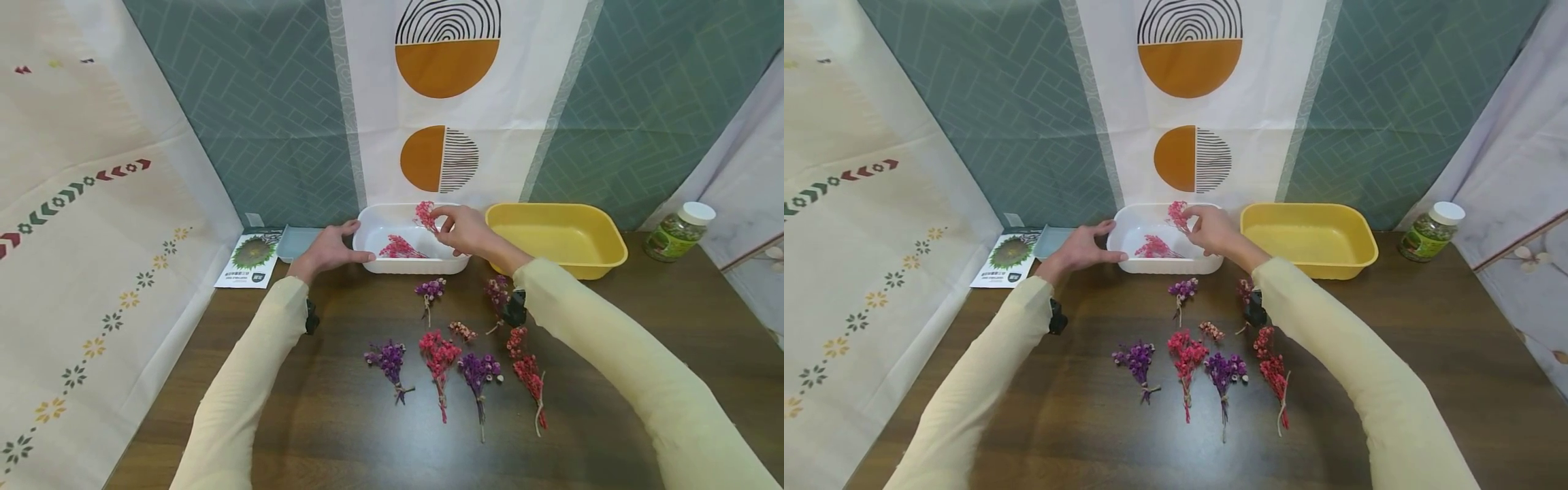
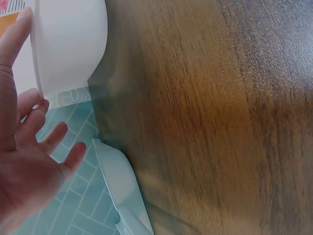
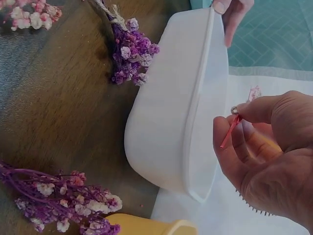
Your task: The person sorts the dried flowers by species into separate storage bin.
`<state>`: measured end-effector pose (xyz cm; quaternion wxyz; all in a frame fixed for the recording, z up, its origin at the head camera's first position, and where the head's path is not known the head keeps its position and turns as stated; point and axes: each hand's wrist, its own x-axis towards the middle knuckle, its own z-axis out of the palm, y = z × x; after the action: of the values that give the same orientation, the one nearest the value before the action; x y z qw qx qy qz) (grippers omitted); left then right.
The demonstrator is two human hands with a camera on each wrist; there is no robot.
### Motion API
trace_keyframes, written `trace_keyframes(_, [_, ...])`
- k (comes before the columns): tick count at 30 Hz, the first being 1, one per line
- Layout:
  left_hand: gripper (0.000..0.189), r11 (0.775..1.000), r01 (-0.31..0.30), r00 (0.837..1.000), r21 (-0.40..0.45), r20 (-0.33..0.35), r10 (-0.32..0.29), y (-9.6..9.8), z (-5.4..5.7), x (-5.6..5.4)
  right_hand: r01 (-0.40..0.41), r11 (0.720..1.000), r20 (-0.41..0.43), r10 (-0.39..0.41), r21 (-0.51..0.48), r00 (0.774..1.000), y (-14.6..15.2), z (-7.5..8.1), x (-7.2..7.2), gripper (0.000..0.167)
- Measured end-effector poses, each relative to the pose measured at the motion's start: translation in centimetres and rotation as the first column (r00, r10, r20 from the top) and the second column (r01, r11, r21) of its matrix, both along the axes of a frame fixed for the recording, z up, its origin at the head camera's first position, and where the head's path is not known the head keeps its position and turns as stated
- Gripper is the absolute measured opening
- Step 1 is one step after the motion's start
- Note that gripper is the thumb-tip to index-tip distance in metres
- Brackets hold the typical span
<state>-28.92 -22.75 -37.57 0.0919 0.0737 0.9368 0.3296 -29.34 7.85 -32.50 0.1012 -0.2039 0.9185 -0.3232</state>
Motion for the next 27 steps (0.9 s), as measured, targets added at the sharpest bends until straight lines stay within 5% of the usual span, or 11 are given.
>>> trace_keyframes(27, [0.102,1.000,-0.009,1.000,-0.001,0.004,0.009,0.0,-0.1,0.0,-0.079,0.994,-0.037,0.082,0.075,0.996,-1.9,-2.7,-2.8,0.048])
